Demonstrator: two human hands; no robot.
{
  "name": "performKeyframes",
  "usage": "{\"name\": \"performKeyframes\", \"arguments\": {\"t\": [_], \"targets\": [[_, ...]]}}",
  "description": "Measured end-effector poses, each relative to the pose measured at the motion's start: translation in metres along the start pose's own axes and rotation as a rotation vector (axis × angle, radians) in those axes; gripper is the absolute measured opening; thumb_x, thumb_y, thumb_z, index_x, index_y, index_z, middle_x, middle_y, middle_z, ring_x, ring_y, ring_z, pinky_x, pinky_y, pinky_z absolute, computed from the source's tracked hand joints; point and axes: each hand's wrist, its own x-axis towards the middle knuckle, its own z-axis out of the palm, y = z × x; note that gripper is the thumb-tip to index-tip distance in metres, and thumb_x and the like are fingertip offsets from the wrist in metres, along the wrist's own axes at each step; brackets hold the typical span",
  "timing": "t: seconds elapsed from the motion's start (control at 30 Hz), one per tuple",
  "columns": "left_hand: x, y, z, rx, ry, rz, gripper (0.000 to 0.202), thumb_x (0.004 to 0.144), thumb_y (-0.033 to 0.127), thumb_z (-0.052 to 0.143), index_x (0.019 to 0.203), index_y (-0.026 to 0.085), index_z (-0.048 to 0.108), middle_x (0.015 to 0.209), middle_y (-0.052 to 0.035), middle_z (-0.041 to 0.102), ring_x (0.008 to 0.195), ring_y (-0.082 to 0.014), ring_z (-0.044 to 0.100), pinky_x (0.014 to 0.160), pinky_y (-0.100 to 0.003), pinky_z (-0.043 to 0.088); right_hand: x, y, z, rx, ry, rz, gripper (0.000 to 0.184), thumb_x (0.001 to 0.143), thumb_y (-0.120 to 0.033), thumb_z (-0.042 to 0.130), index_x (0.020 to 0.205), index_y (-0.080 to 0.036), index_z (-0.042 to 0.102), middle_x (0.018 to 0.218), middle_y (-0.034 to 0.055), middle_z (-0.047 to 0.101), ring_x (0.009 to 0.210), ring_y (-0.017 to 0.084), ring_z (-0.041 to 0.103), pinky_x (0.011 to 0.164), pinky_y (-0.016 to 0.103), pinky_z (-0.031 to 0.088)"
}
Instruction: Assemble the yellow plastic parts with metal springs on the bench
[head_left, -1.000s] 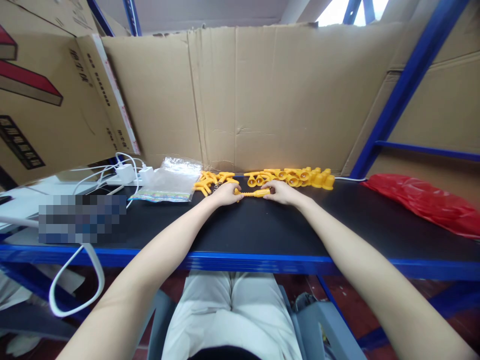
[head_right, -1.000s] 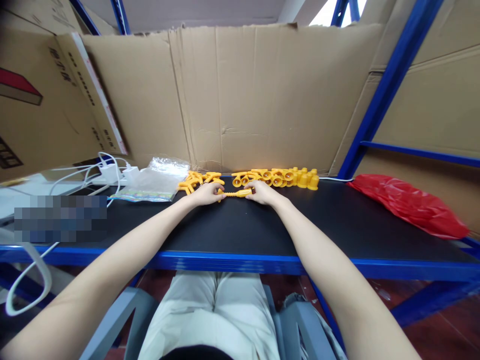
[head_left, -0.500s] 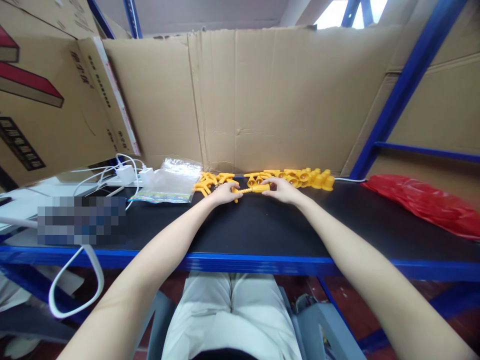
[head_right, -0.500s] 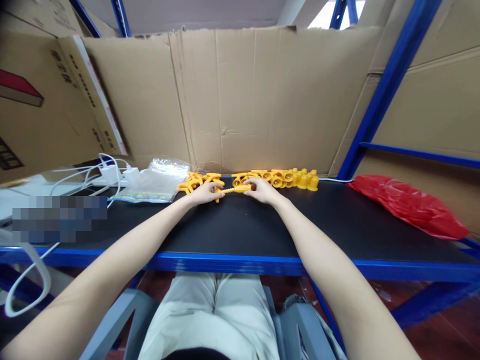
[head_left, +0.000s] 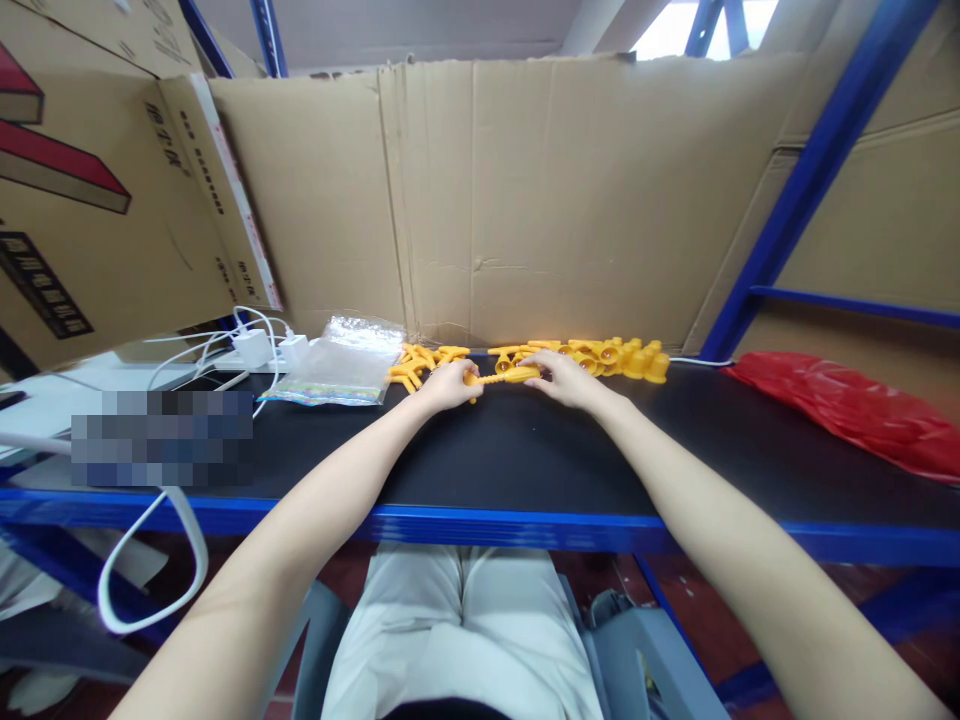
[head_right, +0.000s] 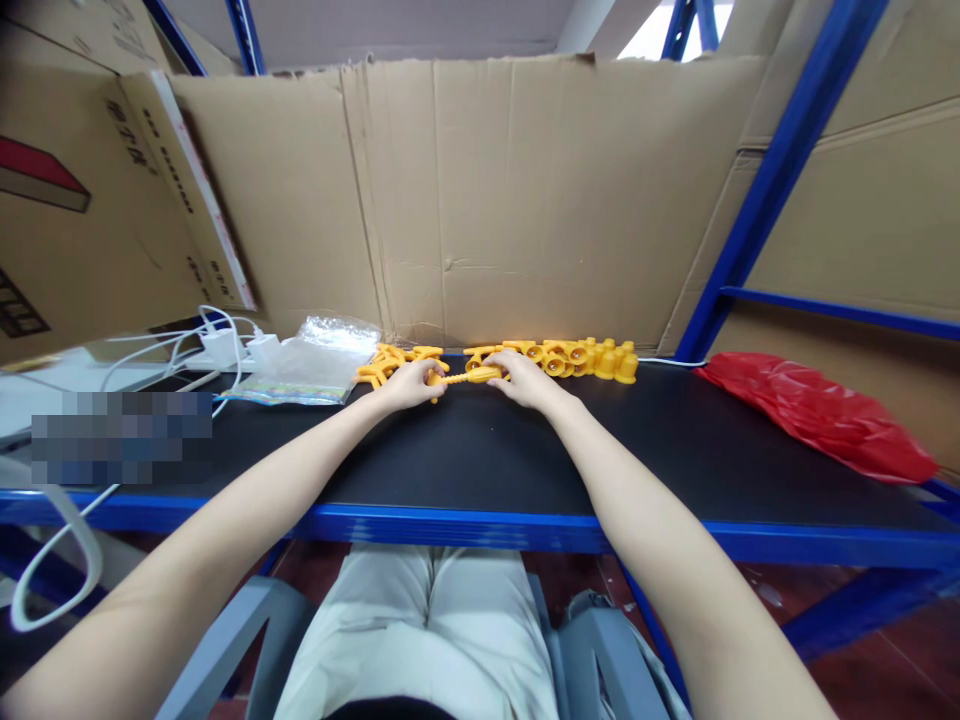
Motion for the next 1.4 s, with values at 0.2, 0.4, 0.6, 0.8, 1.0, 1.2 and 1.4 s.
{"name": "performKeyframes", "arguments": {"t": [0.2,0.4,0.6,0.8,1.0,1.2,1.4], "targets": [[-0.006,0.004,-0.008,0.144,0.05,0.066,0.035,0.072,0.026,0.055,0.106,0.018,0.061,0.087,-0.0061,0.067,0.077,-0.0202,0.062,0.072,-0.03,0.046,-0.002,0.004,0.005,0.154,-0.024,0.137,0.034,0.077,-0.027,0.063,0.109,-0.017,0.061,0.099,0.0081,0.064,0.074,0.015,0.059,0.079,0.037,0.05],[-0.004,0.0,-0.007,0.133,0.071,0.06,0.034,0.072,0.026,0.056,0.104,0.019,0.062,0.09,-0.006,0.068,0.079,-0.0207,0.063,0.071,-0.029,0.046,-0.003,0.019,0.005,0.478,-0.081,0.238,0.048,0.07,-0.028,0.069,0.115,-0.018,0.055,0.117,0.0104,0.055,0.083,0.015,0.062,0.085,0.038,0.05],[-0.003,-0.003,-0.007,0.108,0.107,0.114,0.029,0.072,0.027,0.056,0.099,0.02,0.062,0.083,-0.0041,0.067,0.074,-0.019,0.061,0.066,-0.028,0.045,-0.005,0.01,-0.006,0.612,-0.126,0.317,0.034,0.076,-0.042,0.063,0.096,-0.014,0.06,0.092,0.0073,0.064,0.07,0.016,0.066,0.088,0.042,0.047],[-0.003,0.0,-0.005,0.126,0.134,0.125,0.029,0.072,0.026,0.056,0.1,0.019,0.062,0.081,-0.0041,0.067,0.074,-0.0197,0.061,0.068,-0.028,0.045,-0.005,0.0,-0.006,0.667,-0.151,0.461,0.039,0.086,-0.052,0.049,0.083,-0.014,0.056,0.068,0.0067,0.066,0.055,0.015,0.063,0.074,0.037,0.051],[-0.003,0.0,-0.008,0.139,0.12,0.079,0.028,0.072,0.027,0.057,0.099,0.02,0.062,0.083,-0.0048,0.067,0.076,-0.02,0.062,0.068,-0.029,0.045,-0.008,0.002,-0.007,0.827,-0.212,0.48,0.038,0.081,-0.034,0.063,0.11,-0.016,0.047,0.075,0.0049,0.067,0.061,0.014,0.063,0.067,0.031,0.054],[-0.005,0.004,-0.012,0.131,0.156,0.125,0.029,0.072,0.026,0.057,0.1,0.02,0.062,0.081,-0.004,0.067,0.075,-0.0193,0.062,0.068,-0.028,0.045,-0.009,0.001,-0.009,0.82,-0.244,0.443,0.031,0.082,-0.046,0.058,0.08,-0.015,0.055,0.063,0.0049,0.065,0.047,0.01,0.057,0.05,0.023,0.05],[-0.007,0.011,-0.013,0.096,0.183,0.125,0.028,0.071,0.025,0.057,0.098,0.02,0.062,0.077,-0.0029,0.066,0.073,-0.0182,0.061,0.066,-0.026,0.044,-0.005,-0.004,-0.003,0.725,-0.207,0.592,0.059,0.083,-0.07,0.033,0.062,-0.018,0.052,0.039,0.0029,0.053,0.029,0.008,0.043,0.031,0.02,0.036]]}}
